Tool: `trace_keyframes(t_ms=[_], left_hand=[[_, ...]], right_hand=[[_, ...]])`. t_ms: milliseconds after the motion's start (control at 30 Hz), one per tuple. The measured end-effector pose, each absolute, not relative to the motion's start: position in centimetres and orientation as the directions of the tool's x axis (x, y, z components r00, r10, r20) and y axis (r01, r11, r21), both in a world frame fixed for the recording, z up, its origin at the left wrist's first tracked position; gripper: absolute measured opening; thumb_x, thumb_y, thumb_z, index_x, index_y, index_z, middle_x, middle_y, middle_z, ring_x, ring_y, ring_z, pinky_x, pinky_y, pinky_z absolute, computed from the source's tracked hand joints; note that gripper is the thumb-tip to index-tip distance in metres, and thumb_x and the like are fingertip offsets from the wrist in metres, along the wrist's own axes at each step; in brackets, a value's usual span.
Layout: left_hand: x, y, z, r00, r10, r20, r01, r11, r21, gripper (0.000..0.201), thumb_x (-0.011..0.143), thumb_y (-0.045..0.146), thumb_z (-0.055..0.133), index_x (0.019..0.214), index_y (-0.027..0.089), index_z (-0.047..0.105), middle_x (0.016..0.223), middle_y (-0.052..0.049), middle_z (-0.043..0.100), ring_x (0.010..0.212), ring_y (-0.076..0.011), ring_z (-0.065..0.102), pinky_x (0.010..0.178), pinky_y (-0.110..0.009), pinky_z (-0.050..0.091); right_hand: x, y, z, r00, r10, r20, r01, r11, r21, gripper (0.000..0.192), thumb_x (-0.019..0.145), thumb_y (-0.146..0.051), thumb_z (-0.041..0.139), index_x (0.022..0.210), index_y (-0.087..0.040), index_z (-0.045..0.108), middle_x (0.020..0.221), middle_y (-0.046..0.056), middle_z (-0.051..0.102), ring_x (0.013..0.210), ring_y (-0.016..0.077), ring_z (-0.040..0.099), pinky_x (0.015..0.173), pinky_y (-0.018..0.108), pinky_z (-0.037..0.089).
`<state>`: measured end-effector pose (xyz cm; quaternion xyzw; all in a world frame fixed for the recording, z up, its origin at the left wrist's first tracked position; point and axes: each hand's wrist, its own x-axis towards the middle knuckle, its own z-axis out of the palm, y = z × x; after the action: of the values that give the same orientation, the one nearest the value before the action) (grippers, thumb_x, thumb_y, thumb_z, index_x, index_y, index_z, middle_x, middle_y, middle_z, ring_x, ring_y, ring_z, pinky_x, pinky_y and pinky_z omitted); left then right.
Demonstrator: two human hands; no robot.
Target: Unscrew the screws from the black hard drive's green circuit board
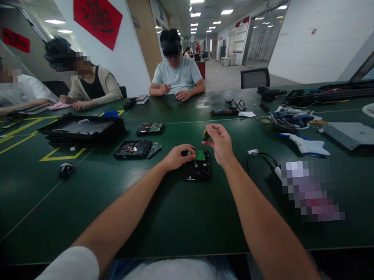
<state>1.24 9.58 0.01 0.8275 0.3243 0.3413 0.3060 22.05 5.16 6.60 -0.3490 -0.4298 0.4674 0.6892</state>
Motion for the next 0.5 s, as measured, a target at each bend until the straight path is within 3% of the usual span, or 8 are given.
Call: trace_keyframes(t_ms=[200,400,500], left_hand=[[1.22,9.63,-0.07,0.553,0.747,0.369,0.325,-0.601,0.730,0.016,0.085,0.035,0.076,0.095,0.022,0.077,0.121,-0.006,0.072,0.116,-0.0239,0.066,0.111,-0.041,0.044],[1.25,9.64,-0.11,0.552,0.744,0.377,0.322,-0.607,0.727,0.015,0.085,0.034,0.077,0.095,0.022,0.077,0.120,-0.006,0.072,0.114,-0.0237,0.067,0.111,-0.041,0.044],[1.25,9.64,-0.14,0.553,0.738,0.386,0.311,-0.613,0.726,0.015,0.085,0.033,0.077,0.095,0.022,0.077,0.119,-0.007,0.073,0.114,-0.0238,0.067,0.110,-0.041,0.044]], right_hand=[[21.94,5.19,6.57,0.204,0.936,0.286,-0.313,0.339,-0.887,0.031,0.074,-0.048,0.085,0.088,-0.024,0.071,0.092,0.000,0.071,0.083,0.0142,0.066,0.059,0.022,0.057],[22.10,5.29,6.34,0.136,0.952,0.275,-0.395,0.307,-0.866,0.034,0.082,-0.054,0.077,0.094,-0.024,0.067,0.095,0.003,0.075,0.093,0.0204,0.073,0.069,0.031,0.062],[22.21,5.29,6.39,0.146,0.948,0.283,-0.361,0.318,-0.877,0.033,0.081,-0.053,0.077,0.097,-0.025,0.068,0.092,0.002,0.075,0.091,0.0193,0.072,0.063,0.027,0.060]])
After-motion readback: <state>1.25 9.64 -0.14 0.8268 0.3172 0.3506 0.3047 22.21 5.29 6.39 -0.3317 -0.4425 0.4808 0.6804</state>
